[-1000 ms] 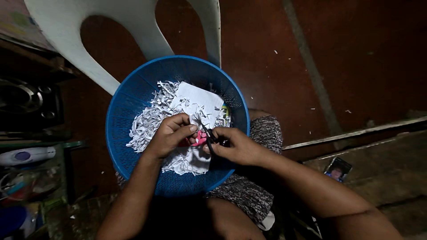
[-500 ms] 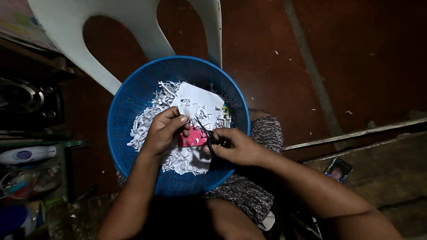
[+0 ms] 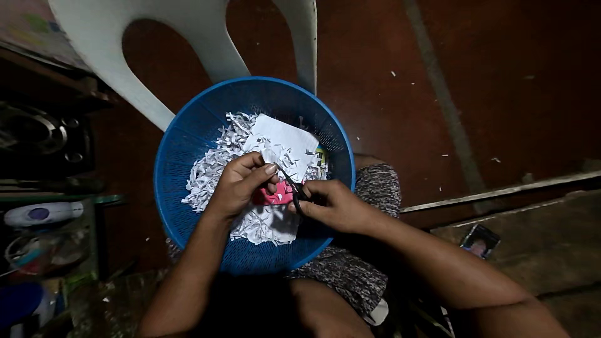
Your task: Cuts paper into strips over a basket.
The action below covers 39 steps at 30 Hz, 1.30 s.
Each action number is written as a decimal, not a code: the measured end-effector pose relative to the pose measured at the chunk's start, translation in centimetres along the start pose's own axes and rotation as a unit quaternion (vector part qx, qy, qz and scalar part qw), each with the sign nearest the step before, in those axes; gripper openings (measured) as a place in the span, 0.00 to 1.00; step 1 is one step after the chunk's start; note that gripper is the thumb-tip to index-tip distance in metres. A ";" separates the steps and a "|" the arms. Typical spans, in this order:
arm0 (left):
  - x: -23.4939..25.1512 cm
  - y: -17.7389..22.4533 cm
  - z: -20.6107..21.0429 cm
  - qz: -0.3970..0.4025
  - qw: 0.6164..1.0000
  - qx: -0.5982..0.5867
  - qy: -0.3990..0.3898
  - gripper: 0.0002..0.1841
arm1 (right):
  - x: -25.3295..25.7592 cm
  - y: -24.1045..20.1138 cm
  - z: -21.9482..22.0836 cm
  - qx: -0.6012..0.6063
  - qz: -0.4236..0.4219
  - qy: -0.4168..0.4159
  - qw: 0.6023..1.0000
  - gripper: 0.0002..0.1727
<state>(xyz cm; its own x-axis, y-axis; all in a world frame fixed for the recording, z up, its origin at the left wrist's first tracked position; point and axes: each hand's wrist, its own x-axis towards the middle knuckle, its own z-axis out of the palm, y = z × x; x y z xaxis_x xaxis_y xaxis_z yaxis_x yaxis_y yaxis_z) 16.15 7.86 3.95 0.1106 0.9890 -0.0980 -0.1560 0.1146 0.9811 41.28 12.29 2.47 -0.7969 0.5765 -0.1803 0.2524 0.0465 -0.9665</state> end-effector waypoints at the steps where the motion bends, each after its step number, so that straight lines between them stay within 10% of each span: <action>1: 0.0 0.0 0.0 -0.001 1.000 0.000 0.002 0.09 | 0.0 0.1 0.0 0.001 -0.003 0.002 1.000 0.24; 39: -0.1 0.0 0.3 -0.029 0.998 -0.053 -0.025 0.07 | 0.0 -0.1 0.0 0.016 -0.017 -0.016 1.000 0.23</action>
<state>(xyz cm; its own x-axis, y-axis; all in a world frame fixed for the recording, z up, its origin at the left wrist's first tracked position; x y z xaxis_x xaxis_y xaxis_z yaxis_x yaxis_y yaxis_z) 16.41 7.77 4.01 0.1713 0.9748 -0.1429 -0.2508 0.1834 0.9505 41.22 12.31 2.60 -0.8223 0.5484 -0.1521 0.2074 0.0399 -0.9774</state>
